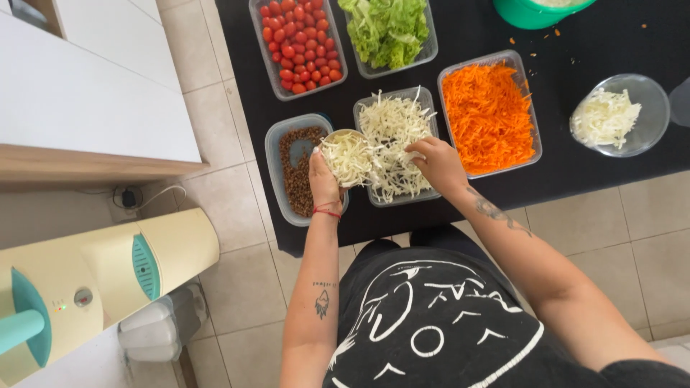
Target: The person is portioning shredded cabbage and carrots from large containers into smaller bowls for meal preparation.
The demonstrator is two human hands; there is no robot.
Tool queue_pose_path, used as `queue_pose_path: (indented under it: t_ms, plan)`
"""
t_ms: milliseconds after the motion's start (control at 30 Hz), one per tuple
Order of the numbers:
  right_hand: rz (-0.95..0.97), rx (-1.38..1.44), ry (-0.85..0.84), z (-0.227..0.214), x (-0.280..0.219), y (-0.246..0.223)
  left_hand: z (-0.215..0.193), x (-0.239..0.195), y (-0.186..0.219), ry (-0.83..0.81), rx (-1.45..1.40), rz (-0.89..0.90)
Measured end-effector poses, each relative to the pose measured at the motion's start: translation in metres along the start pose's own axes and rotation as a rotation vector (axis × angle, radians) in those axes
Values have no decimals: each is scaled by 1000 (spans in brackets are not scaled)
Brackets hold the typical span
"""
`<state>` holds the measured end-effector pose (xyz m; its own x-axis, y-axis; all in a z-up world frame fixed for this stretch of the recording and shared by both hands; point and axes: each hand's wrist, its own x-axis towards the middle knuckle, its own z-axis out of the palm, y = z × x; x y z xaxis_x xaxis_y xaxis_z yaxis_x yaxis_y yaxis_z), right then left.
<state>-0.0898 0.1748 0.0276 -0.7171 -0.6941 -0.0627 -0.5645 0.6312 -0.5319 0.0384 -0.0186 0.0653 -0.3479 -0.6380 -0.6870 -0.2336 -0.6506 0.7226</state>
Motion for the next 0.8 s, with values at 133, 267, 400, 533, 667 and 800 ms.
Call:
queue_pose_path:
  t_ms: [133,267,400,533,667,800]
  plan:
    - [119,170,36,-20,-3,-10,5,10,-4,-6,-23,7]
    - [207,248,90,-46,1,-19,15,11,-2,-49,6,14]
    - [95,436,179,-90,2,-62,23,24,-27,-115,58,69]
    - [-119,475,185,-87,10,-84,45,4,-22,-223,175,222]
    - [-363,140,274,-49,10,-87,49,15,-37,-247,233,266]
    - [-420,-130,251,-27,3,-89,54,18,-41,-239,239,262]
